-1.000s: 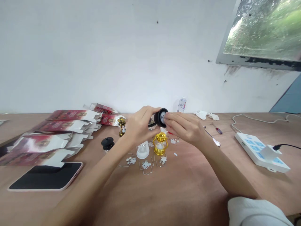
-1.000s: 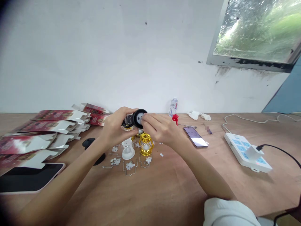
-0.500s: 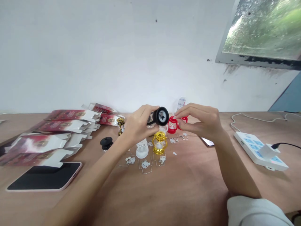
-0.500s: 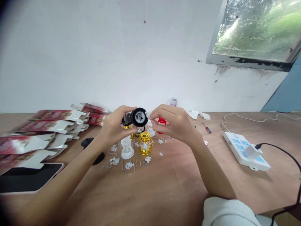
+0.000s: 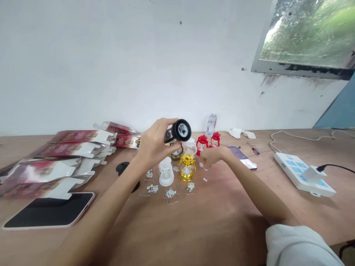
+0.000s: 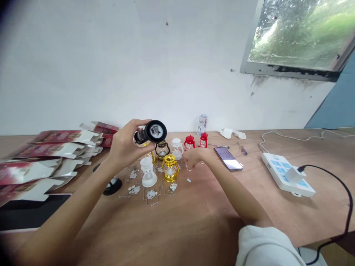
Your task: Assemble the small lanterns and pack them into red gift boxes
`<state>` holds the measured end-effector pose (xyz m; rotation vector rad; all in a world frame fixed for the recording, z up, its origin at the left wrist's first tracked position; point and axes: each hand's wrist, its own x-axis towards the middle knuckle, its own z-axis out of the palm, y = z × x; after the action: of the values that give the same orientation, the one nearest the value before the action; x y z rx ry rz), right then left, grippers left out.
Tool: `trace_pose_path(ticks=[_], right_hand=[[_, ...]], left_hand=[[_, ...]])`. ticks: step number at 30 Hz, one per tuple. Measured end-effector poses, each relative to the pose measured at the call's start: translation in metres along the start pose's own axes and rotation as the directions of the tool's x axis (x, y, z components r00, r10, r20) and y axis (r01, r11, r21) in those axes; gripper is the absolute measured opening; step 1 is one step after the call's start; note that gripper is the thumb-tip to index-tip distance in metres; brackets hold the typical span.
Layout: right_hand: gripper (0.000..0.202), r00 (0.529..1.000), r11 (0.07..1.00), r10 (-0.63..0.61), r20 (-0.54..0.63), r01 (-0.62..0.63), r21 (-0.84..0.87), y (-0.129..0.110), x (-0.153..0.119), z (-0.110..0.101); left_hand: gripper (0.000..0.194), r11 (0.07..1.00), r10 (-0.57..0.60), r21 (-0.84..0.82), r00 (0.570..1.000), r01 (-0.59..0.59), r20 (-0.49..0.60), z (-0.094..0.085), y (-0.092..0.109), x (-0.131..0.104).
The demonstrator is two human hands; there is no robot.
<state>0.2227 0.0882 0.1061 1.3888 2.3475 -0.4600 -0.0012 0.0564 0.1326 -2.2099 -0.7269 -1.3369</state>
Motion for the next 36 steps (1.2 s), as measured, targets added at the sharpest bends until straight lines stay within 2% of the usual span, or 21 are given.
trace_pose_path(ticks=[4, 9, 14, 16, 17, 18, 19, 20, 22, 24, 25, 26, 28, 36], right_hand=[[0.007, 0.991, 0.997, -0.067, 0.118, 0.062, 0.046, 0.009, 0.015, 0.007], [0.009, 0.987, 0.991, -0.106, 0.123, 0.095, 0.092, 0.01, 0.018, 0.008], [0.007, 0.99, 0.984, -0.134, -0.045, 0.138, 0.11, 0.008, -0.004, -0.004], [0.011, 0.973, 0.981, -0.133, -0.188, 0.156, 0.113, 0.006, -0.025, -0.011], [0.013, 0.949, 0.978, -0.135, -0.284, 0.174, 0.119, 0.004, -0.037, -0.014], [0.013, 0.895, 0.966, -0.145, -0.422, 0.22, 0.135, 0.002, -0.048, -0.016], [0.012, 0.821, 0.948, -0.153, -0.551, 0.279, 0.152, -0.001, -0.059, -0.017], [0.012, 0.721, 0.925, -0.16, -0.674, 0.348, 0.152, -0.005, -0.067, -0.018], [0.01, 0.448, 0.883, -0.185, -0.875, 0.466, 0.052, -0.014, -0.078, -0.016], [0.008, 0.183, 0.871, -0.239, -0.954, 0.474, -0.127, -0.024, -0.079, -0.013], [0.008, 0.093, 0.873, -0.278, -0.956, 0.439, -0.212, -0.028, -0.077, -0.011], [0.009, 0.037, 0.875, -0.32, -0.947, 0.395, -0.28, -0.031, -0.074, -0.01], [0.012, -0.007, 0.875, -0.388, -0.922, 0.313, -0.37, -0.035, -0.067, -0.008], [0.019, -0.014, 0.864, -0.499, -0.866, 0.074, -0.499, -0.039, -0.061, -0.008]], left_hand=[[0.044, 0.999, 0.041, 0.008, 0.999, -0.041, 0.0, -0.001, 0.002, 0.002], [0.042, 0.996, 0.094, 0.003, 0.995, -0.094, 0.032, -0.001, 0.003, 0.002], [0.042, 0.995, 0.098, 0.013, 0.994, -0.099, 0.045, -0.001, 0.005, 0.001], [0.042, 0.996, 0.093, 0.01, 0.995, -0.093, 0.049, -0.001, 0.005, 0.001], [0.042, 0.996, 0.086, 0.009, 0.995, -0.087, 0.054, -0.001, 0.006, 0.001], [0.042, 0.997, 0.077, 0.008, 0.995, -0.078, 0.058, -0.001, 0.006, 0.001], [0.042, 0.998, 0.068, 0.008, 0.996, -0.069, 0.063, 0.0, 0.006, 0.001], [0.042, 0.998, 0.059, 0.008, 0.996, -0.06, 0.071, 0.0, 0.007, 0.001], [0.042, 0.999, 0.046, 0.001, 0.995, -0.046, 0.093, 0.002, 0.008, 0.0], [0.041, 0.999, 0.051, -0.024, 0.992, -0.048, 0.118, 0.003, 0.009, 0.0], [0.041, 0.998, 0.059, -0.04, 0.99, -0.055, 0.126, 0.003, 0.01, 0.0], [0.041, 0.996, 0.07, -0.056, 0.989, -0.063, 0.129, 0.003, 0.01, -0.001], [0.042, 0.994, 0.09, -0.077, 0.988, -0.081, 0.124, 0.003, 0.012, -0.001], [0.043, 0.992, 0.114, -0.069, 0.984, -0.106, 0.134, 0.002, 0.018, 0.001]])
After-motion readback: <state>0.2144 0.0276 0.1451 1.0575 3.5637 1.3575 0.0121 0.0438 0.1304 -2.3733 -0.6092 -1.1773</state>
